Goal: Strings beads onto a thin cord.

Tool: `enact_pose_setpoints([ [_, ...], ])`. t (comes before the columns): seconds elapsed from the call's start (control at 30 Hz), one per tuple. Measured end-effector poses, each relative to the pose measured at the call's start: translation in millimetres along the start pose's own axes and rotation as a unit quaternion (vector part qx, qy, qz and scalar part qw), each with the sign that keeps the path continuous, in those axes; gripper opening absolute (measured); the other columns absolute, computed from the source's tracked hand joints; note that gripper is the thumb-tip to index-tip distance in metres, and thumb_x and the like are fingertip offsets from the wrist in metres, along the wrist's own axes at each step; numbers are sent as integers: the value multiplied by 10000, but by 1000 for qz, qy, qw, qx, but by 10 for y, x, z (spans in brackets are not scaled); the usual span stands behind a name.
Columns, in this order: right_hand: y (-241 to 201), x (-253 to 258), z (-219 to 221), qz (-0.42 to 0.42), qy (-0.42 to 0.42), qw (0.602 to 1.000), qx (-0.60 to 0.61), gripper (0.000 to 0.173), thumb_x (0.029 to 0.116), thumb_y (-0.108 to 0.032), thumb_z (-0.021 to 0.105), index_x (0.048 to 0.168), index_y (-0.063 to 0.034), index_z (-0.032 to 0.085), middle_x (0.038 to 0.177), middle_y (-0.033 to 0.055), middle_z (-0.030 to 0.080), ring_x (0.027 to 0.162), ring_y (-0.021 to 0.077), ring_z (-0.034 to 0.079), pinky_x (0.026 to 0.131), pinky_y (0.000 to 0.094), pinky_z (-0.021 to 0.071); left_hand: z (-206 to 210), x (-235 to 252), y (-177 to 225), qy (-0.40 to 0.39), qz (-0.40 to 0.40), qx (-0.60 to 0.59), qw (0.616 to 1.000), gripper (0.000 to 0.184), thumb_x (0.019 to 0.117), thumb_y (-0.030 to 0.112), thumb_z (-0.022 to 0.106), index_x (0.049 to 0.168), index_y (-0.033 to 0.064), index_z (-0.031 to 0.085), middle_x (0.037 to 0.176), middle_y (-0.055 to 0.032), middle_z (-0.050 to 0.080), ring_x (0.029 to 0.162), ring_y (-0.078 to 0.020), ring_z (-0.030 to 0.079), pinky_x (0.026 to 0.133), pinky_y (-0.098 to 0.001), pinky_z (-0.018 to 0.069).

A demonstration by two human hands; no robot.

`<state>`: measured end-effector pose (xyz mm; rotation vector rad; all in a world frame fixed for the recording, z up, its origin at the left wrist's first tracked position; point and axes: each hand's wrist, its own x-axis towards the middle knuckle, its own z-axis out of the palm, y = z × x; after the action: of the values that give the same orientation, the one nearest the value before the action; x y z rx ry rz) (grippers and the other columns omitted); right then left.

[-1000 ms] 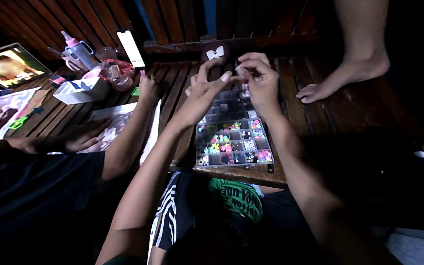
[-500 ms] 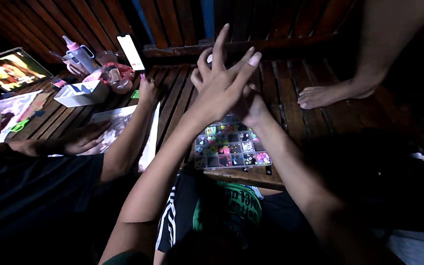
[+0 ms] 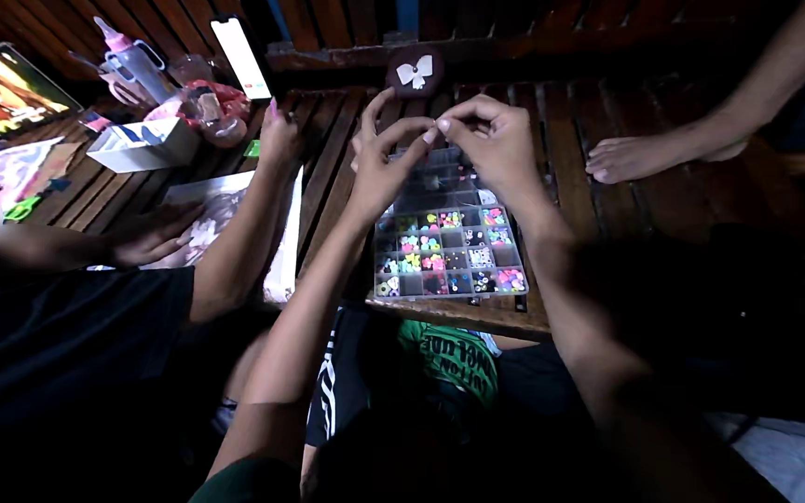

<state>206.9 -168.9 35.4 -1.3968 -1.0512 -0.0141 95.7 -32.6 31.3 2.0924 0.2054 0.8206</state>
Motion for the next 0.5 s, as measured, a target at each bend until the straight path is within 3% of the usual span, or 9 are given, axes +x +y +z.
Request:
enact_pose_setpoints([
  [0.07, 0, 0, 3, 17, 2, 1000, 0, 113, 971, -59, 658, 1022, 32, 701, 1019, 65, 672, 863, -9, 630, 788, 149, 537, 73, 5, -68, 11, 1, -63, 998, 181, 991, 192, 644, 1112, 122, 758, 1586, -175, 339, 1450, -289, 326, 1146, -477, 321],
  [0.17, 31, 10, -10, 38, 9, 999, 13, 105, 978, -64, 651, 1031, 20, 682, 988, 29, 673, 811, -9, 644, 763, 169, 561, 139, 22, -126, 11, -22, -138, 990, 221, 1027, 152, 577, 1167, 95, 739, 1570, -169, 353, 1426, -228, 388, 1125, -346, 410],
  [0.3, 90, 26, -23, 55, 25, 998, 36, 81, 981, -62, 640, 1027, -3, 671, 941, -12, 679, 799, 2, 653, 773, 200, 574, 200, 24, -203, 15, -28, -215, 976, 260, 1049, 129, 499, 1191, 56, 705, 1556, -145, 374, 1361, -181, 453, 1044, -301, 460],
  [0.4, 95, 22, -20, 65, 19, 996, 53, 69, 983, -48, 632, 1018, 1, 666, 932, -10, 683, 818, 16, 670, 800, 213, 585, 211, 4, -238, 8, -38, -239, 970, 246, 1041, 140, 513, 1196, 73, 691, 1569, -110, 378, 1344, -165, 470, 1025, -339, 472],
  [0.5, 82, 9, -15, 87, -8, 993, 82, 60, 988, -52, 627, 1016, -18, 668, 935, -17, 695, 845, 31, 679, 825, 228, 587, 225, -12, -280, -5, -31, -277, 960, 181, 1013, 106, 548, 1137, 62, 672, 1536, -91, 410, 1291, -129, 502, 1003, -307, 485],
])
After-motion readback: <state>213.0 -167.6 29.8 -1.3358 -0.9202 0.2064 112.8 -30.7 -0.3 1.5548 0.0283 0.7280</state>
